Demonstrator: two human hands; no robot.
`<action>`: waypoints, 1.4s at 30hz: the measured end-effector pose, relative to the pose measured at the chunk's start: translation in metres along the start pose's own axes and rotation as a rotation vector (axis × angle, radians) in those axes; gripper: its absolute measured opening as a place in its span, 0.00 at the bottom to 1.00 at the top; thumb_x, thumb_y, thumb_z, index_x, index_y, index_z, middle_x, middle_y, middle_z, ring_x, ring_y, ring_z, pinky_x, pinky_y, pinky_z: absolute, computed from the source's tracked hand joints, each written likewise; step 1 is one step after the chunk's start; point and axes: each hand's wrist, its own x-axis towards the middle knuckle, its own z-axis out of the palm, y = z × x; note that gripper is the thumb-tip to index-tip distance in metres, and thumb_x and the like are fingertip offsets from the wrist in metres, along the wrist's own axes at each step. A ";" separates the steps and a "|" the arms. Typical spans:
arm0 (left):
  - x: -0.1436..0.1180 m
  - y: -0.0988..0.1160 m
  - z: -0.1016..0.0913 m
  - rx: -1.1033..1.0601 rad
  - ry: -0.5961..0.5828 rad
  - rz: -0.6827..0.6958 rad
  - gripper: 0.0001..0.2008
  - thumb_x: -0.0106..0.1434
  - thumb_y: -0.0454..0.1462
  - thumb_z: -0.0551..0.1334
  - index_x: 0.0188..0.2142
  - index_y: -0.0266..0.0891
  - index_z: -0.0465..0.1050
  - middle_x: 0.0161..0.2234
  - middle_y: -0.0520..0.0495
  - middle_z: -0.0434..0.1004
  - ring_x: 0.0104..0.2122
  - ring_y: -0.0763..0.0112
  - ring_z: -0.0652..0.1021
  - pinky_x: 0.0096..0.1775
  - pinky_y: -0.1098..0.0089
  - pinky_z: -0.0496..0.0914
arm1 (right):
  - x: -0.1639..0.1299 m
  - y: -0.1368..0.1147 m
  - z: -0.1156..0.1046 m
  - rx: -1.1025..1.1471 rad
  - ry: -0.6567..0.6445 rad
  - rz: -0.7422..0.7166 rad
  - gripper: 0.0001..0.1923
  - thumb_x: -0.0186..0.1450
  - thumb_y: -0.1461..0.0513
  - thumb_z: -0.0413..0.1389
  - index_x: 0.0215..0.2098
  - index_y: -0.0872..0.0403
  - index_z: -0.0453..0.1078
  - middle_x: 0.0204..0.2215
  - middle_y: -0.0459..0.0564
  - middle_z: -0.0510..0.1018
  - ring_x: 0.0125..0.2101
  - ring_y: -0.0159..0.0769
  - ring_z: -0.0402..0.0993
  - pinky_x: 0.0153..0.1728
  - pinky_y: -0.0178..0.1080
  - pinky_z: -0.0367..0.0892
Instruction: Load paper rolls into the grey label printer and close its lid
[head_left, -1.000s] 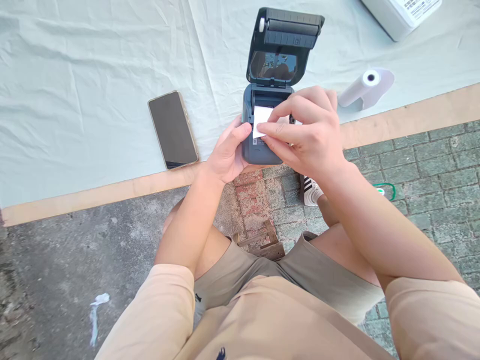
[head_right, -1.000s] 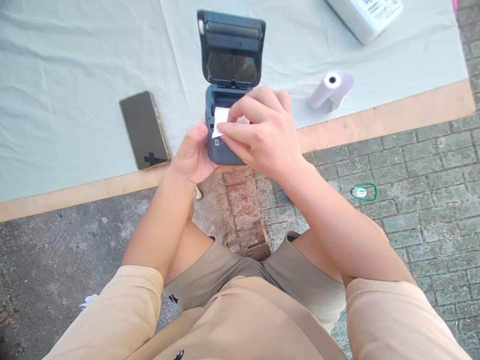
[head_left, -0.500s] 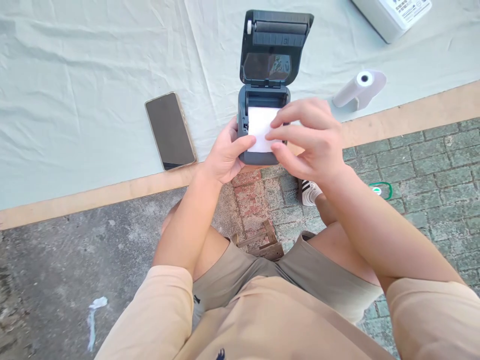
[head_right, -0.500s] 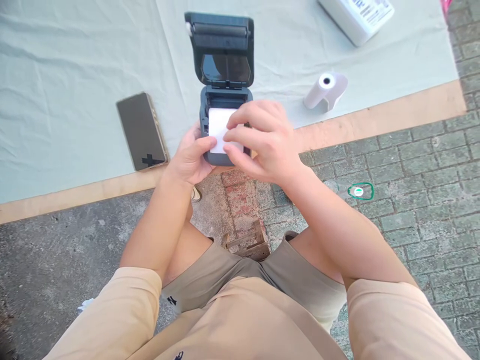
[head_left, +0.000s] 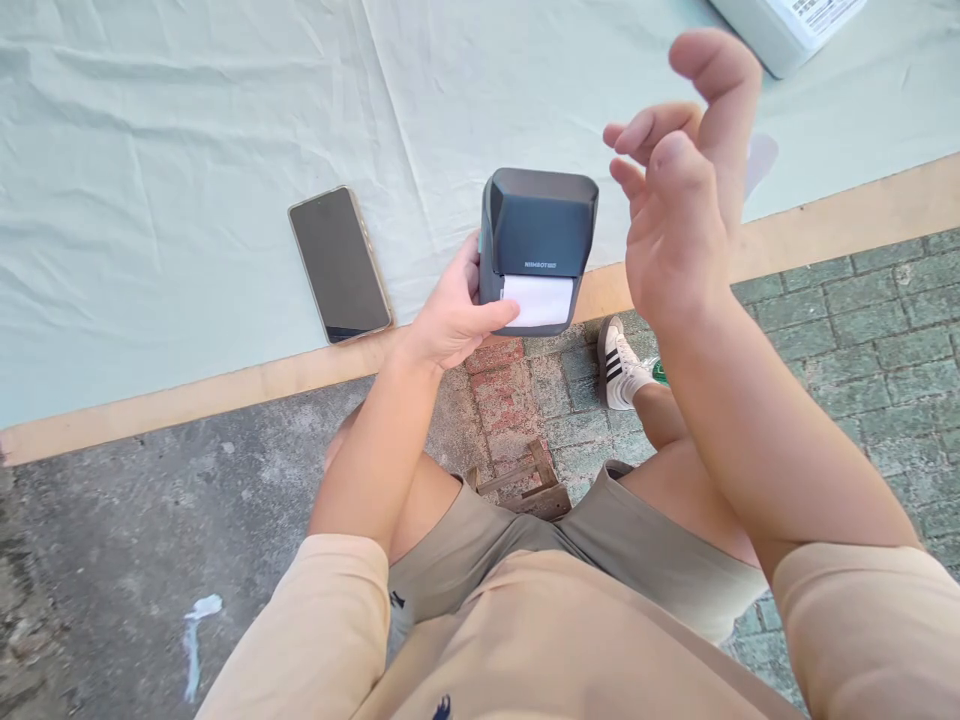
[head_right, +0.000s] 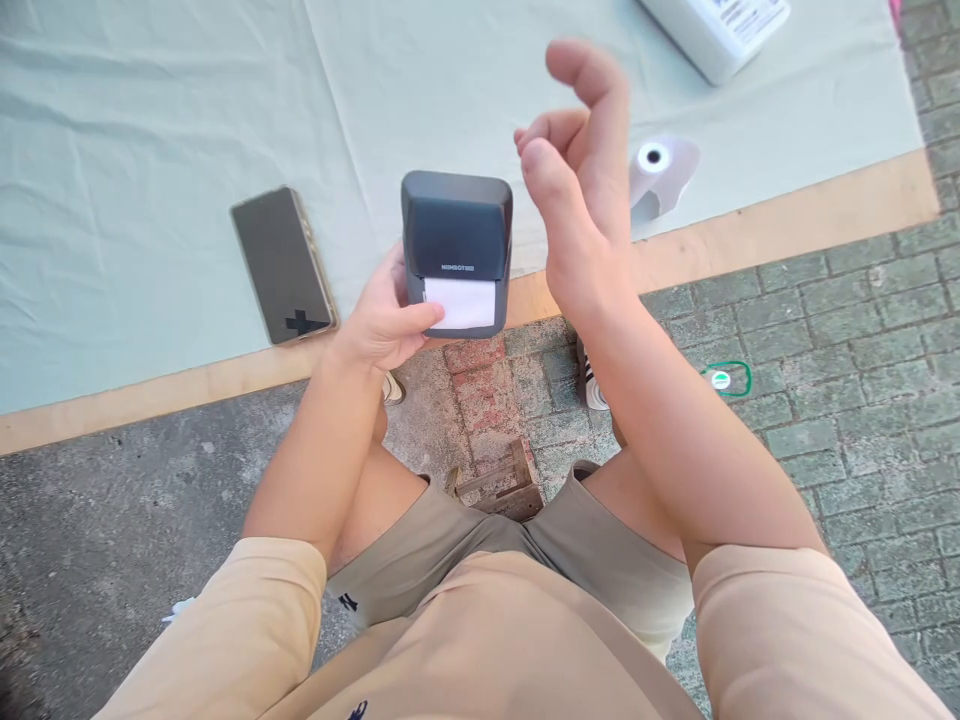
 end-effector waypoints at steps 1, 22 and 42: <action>0.000 0.000 -0.001 0.001 -0.008 -0.001 0.41 0.46 0.50 0.85 0.56 0.47 0.74 0.53 0.42 0.84 0.62 0.36 0.83 0.56 0.45 0.83 | -0.001 0.001 0.001 0.086 0.022 -0.017 0.28 0.73 0.41 0.52 0.66 0.37 0.57 0.57 0.51 0.75 0.64 0.48 0.71 0.69 0.54 0.68; 0.005 0.008 0.010 -0.275 -0.048 -0.019 0.16 0.72 0.51 0.63 0.49 0.43 0.77 0.56 0.46 0.88 0.74 0.44 0.73 0.65 0.51 0.80 | -0.021 0.024 0.012 0.099 -0.248 -0.024 0.45 0.66 0.28 0.61 0.72 0.38 0.61 0.57 0.53 0.80 0.55 0.47 0.81 0.45 0.44 0.84; 0.007 0.011 0.010 -0.158 0.064 -0.058 0.24 0.69 0.58 0.60 0.48 0.45 0.79 0.53 0.43 0.88 0.70 0.46 0.78 0.57 0.54 0.83 | -0.018 -0.013 0.008 -0.365 0.145 -0.301 0.21 0.78 0.39 0.50 0.38 0.44 0.66 0.32 0.50 0.73 0.37 0.47 0.76 0.43 0.53 0.77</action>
